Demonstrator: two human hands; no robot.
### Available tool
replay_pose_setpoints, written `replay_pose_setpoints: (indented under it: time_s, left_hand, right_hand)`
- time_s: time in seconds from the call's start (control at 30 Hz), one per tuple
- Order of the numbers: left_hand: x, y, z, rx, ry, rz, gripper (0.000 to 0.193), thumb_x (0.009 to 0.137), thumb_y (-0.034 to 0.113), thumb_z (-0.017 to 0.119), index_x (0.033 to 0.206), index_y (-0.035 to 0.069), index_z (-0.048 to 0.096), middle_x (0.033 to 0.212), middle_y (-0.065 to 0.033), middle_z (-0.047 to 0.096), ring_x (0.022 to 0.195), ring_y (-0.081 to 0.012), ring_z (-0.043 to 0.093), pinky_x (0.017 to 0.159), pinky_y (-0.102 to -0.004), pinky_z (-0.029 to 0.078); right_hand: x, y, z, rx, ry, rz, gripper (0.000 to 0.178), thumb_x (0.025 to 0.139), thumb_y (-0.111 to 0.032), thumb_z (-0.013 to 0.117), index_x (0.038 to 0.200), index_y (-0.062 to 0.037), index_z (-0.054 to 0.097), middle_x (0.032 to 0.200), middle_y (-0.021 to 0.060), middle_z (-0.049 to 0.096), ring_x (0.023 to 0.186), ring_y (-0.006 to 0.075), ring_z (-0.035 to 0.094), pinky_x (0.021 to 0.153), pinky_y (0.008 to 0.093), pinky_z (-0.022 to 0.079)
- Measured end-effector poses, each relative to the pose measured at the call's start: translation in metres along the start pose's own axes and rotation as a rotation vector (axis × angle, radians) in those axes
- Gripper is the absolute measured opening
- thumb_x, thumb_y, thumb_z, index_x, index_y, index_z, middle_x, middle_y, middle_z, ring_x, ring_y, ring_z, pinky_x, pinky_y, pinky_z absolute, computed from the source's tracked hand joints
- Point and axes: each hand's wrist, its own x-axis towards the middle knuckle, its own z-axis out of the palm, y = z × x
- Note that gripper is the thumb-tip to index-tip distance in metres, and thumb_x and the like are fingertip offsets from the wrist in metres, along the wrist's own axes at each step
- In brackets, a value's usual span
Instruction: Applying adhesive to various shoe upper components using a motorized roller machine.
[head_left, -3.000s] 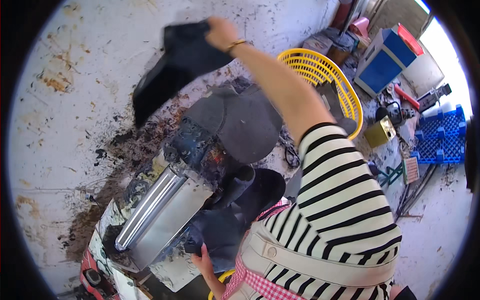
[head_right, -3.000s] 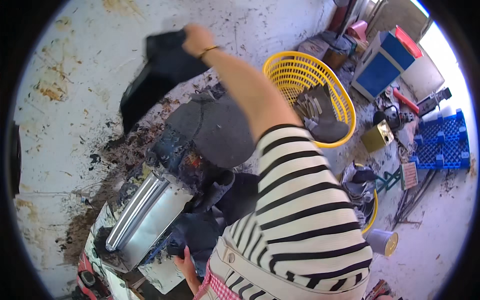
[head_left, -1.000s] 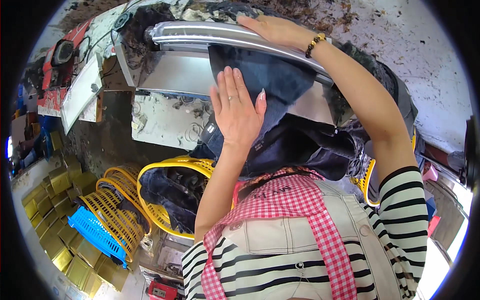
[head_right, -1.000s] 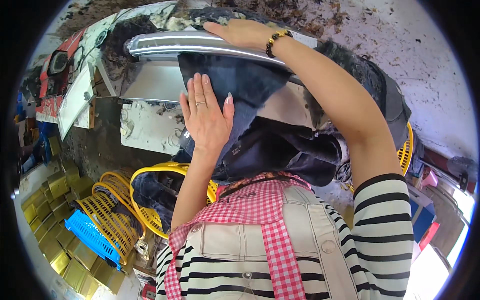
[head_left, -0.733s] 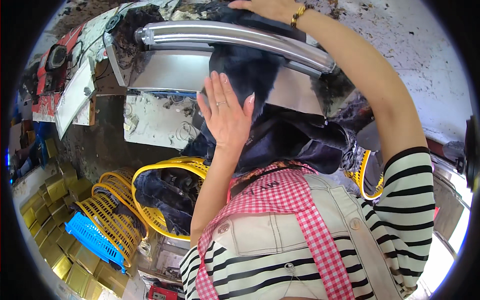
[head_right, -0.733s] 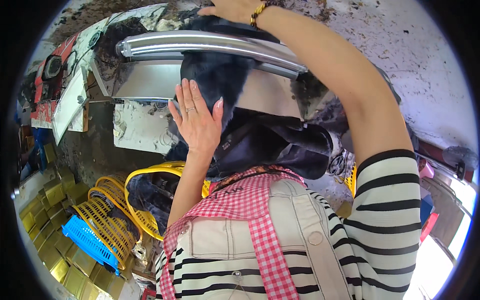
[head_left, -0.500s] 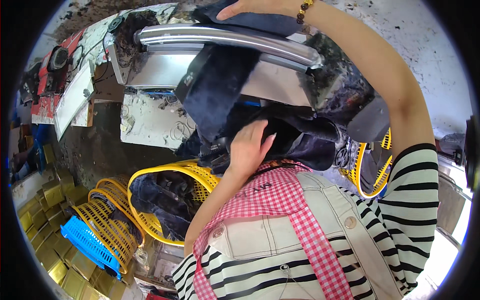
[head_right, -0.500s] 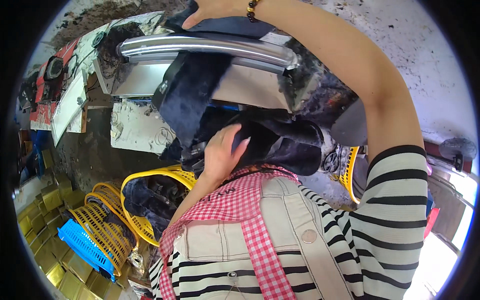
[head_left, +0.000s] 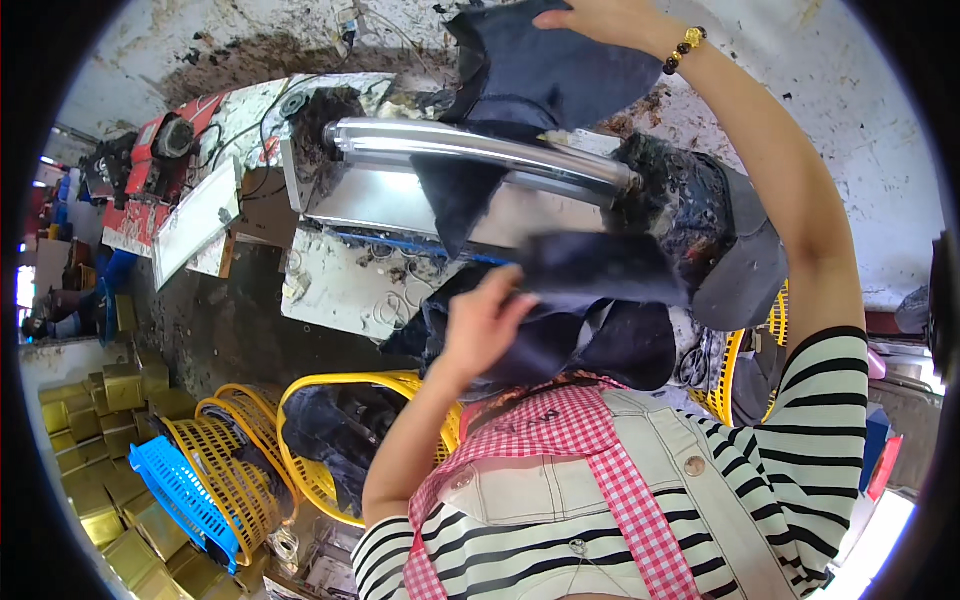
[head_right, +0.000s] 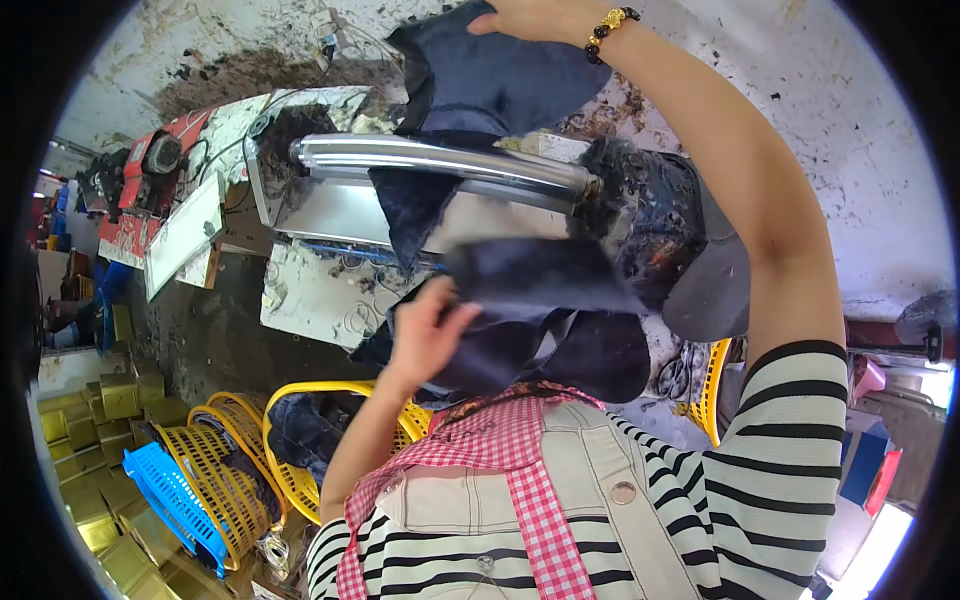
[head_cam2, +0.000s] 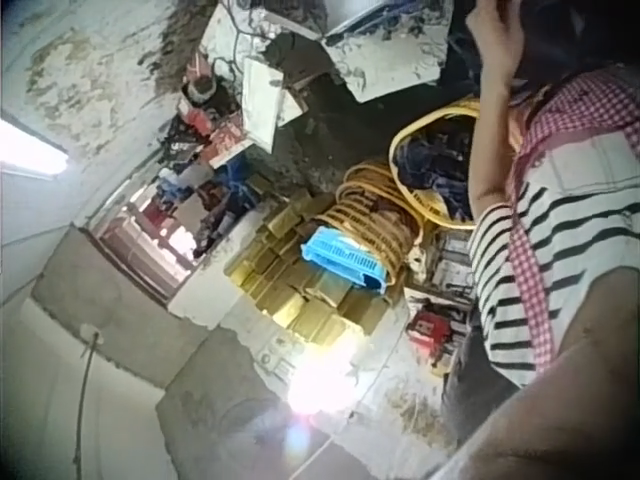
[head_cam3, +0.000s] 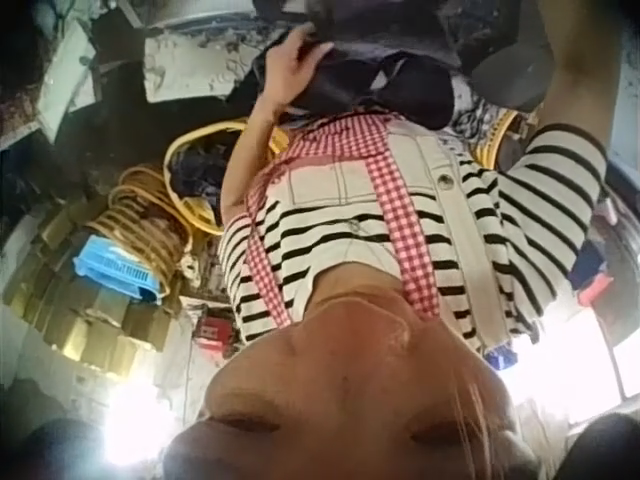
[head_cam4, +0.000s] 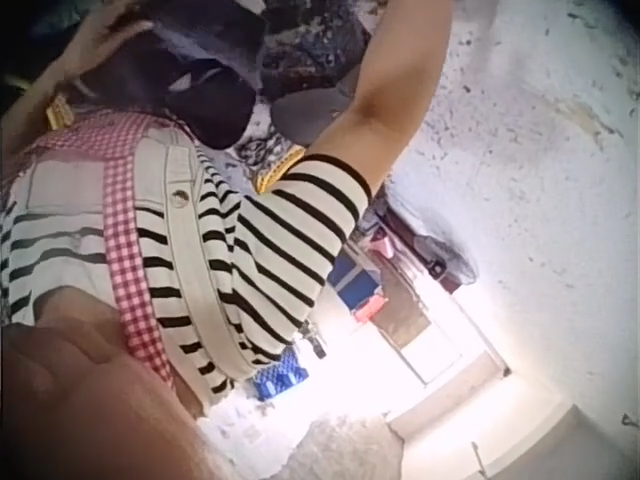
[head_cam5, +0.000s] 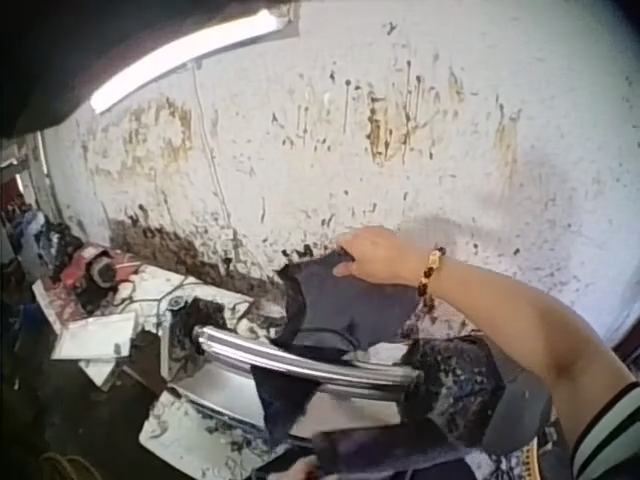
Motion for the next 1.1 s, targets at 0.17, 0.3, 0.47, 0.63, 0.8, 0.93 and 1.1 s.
replay_pose_setpoints:
  time_s: [0.17, 0.3, 0.47, 0.63, 0.8, 0.93, 1.1]
  left_hand:
    - [0.032, -0.025, -0.064, -0.178, 0.029, -0.348, 0.024, 0.087, 0.021, 0.069, 0.083, -0.002, 0.062, 0.068, 0.002, 0.056, 0.066, -0.0046, 0.045, 0.059, -0.0237, 0.04]
    - [0.043, -0.043, -0.081, -0.282, -0.056, -0.491, 0.028, 0.088, 0.024, 0.069, 0.075, 0.001, 0.061, 0.066, 0.0086, 0.048, 0.064, -0.0023, 0.039, 0.056, -0.0222, 0.035]
    - [0.058, -0.053, -0.07, -0.475, 0.003, -0.609, 0.029, 0.09, 0.025, 0.067, 0.074, 0.001, 0.061, 0.068, 0.0109, 0.048, 0.064, -0.0022, 0.04, 0.057, -0.0211, 0.035]
    - [0.064, -0.057, -0.05, -0.064, 0.196, -0.508, 0.026, 0.092, 0.026, 0.063, 0.084, 0.001, 0.066, 0.064, 0.0031, 0.058, 0.058, -0.0145, 0.054, 0.058, -0.0298, 0.042]
    - [0.058, -0.026, -0.033, 1.223, 0.13, 0.124, 0.05, 0.084, 0.018, 0.062, 0.133, 0.011, 0.051, 0.14, -0.0152, 0.045, 0.128, -0.0278, 0.045, 0.11, -0.0485, 0.027]
    - [0.03, -0.044, 0.001, 1.009, 0.125, 0.018, 0.057, 0.088, 0.026, 0.057, 0.137, -0.001, 0.044, 0.145, -0.0156, 0.041, 0.134, -0.0282, 0.04, 0.112, -0.0469, 0.025]
    - [0.039, -0.039, 0.01, 1.017, 0.153, -0.011, 0.059, 0.09, 0.035, 0.055, 0.137, 0.0, 0.045, 0.145, -0.0147, 0.041, 0.134, -0.0289, 0.039, 0.113, -0.05, 0.021]
  right_hand:
    - [-0.003, 0.06, 0.04, 0.001, 0.177, 0.002, 0.033, 0.082, -0.027, 0.068, 0.091, 0.0011, 0.053, 0.076, 0.0226, 0.061, 0.075, 0.0409, 0.06, 0.067, 0.0496, 0.048]
    - [0.01, 0.077, 0.054, -0.291, 0.015, 0.26, 0.037, 0.084, -0.016, 0.062, 0.117, -0.0034, 0.052, 0.075, 0.0219, 0.062, 0.07, 0.0381, 0.061, 0.063, 0.0485, 0.048]
    - [0.028, 0.105, 0.072, -0.495, 0.042, 0.338, 0.052, 0.084, -0.004, 0.052, 0.135, -0.0087, 0.045, 0.08, 0.0204, 0.064, 0.075, 0.0359, 0.063, 0.064, 0.0469, 0.05]
    - [0.013, 0.106, 0.083, 0.243, 0.351, 0.051, 0.033, 0.084, -0.007, 0.051, 0.117, -0.0064, 0.06, 0.082, 0.0196, 0.065, 0.077, 0.0348, 0.065, 0.068, 0.0464, 0.052]
    - [-0.002, 0.046, 0.17, -0.158, -0.295, 0.139, 0.069, 0.092, -0.061, 0.038, 0.089, 0.0014, 0.068, 0.095, 0.021, 0.065, 0.087, 0.0368, 0.062, 0.081, 0.0496, 0.051]
    - [-0.005, -0.005, 0.168, 0.556, -0.804, 0.247, 0.078, 0.075, -0.074, 0.056, 0.065, 0.003, 0.057, 0.065, 0.0115, 0.054, 0.068, 0.0236, 0.055, 0.066, 0.0374, 0.045]
    - [-0.005, 0.023, 0.151, 0.452, -0.315, 0.103, 0.042, 0.058, -0.032, 0.082, 0.065, 0.0022, 0.059, 0.059, 0.0185, 0.058, 0.057, 0.0314, 0.06, 0.052, 0.0428, 0.043]
